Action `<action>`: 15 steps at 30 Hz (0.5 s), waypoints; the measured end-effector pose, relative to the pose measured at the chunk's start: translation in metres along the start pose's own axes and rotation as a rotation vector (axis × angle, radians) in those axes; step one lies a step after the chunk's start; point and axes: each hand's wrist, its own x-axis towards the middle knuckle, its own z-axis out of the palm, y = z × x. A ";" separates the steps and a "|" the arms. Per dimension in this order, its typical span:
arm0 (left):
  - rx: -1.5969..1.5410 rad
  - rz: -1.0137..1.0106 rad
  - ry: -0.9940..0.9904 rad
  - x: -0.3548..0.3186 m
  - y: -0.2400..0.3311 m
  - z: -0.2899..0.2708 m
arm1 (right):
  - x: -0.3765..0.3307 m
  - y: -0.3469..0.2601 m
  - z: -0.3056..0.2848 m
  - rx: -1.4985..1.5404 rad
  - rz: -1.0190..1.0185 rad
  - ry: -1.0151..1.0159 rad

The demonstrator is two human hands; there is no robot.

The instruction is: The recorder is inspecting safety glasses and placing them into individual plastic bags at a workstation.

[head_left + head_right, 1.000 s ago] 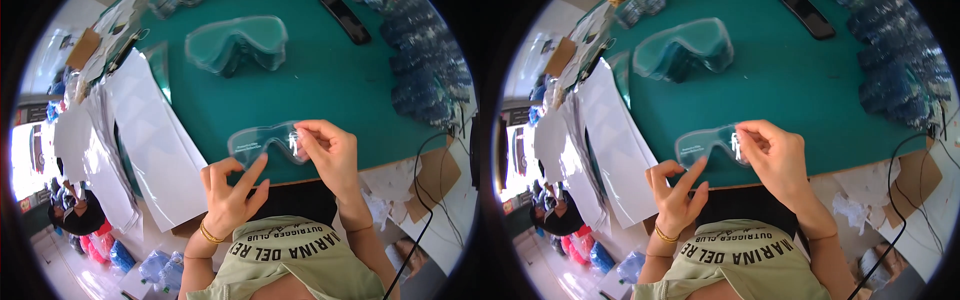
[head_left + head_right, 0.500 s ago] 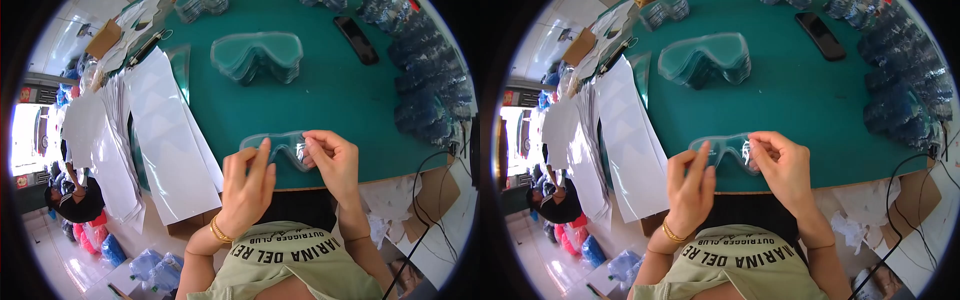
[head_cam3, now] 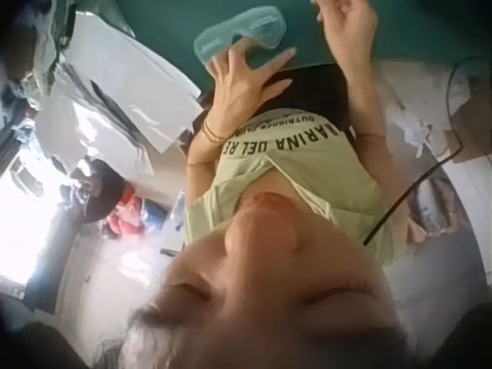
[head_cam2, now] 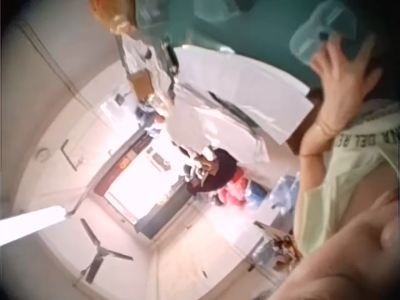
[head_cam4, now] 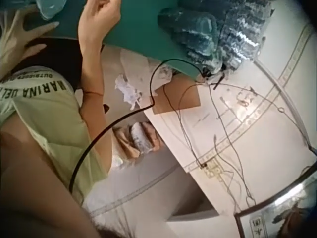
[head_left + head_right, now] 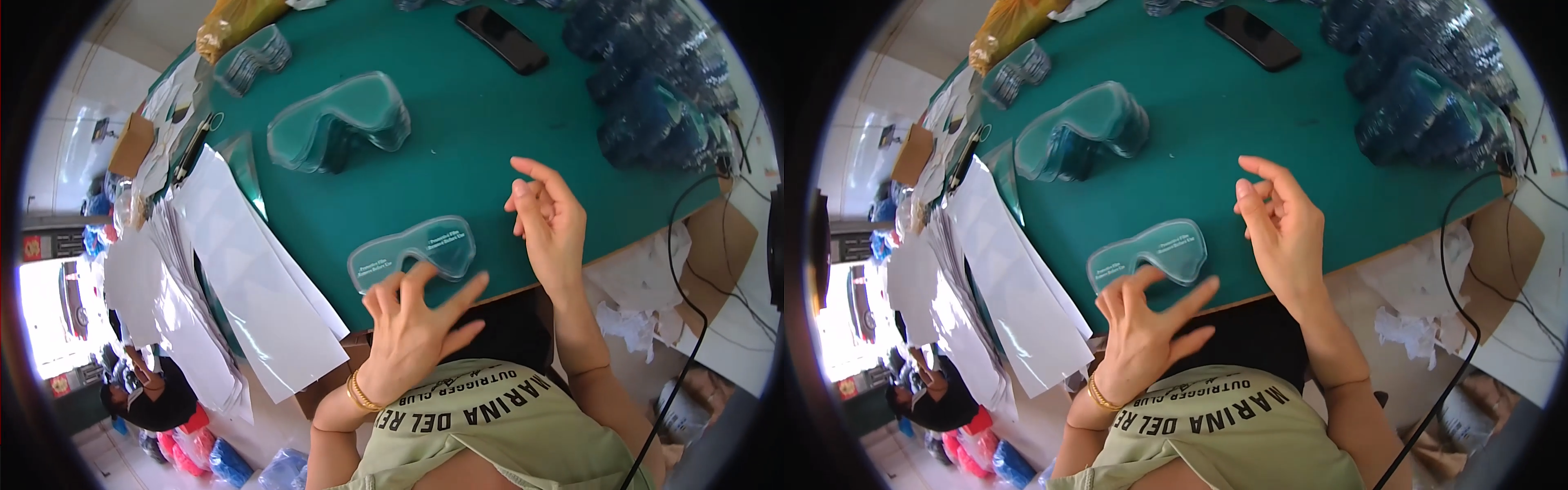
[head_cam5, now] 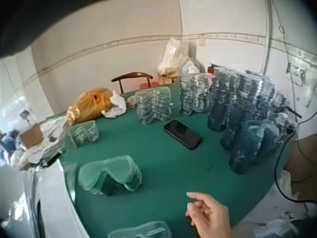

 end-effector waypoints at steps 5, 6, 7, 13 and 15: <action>-0.289 -0.047 0.372 -0.021 -0.026 0.006 | -0.026 -0.018 0.012 -0.205 -0.406 -0.118; -0.129 -0.103 0.292 -0.015 -0.024 0.004 | -0.030 -0.015 0.018 -0.365 -0.629 -0.241; 0.028 -0.153 0.215 -0.008 -0.020 0.002 | -0.037 -0.022 0.022 -0.440 -0.590 -0.398; 0.156 -0.295 0.012 -0.045 -0.035 0.004 | -0.051 0.007 -0.007 -0.765 -0.608 -0.470; 0.150 -0.321 -0.005 -0.045 -0.031 0.002 | -0.050 0.019 -0.024 -0.702 -0.581 -0.302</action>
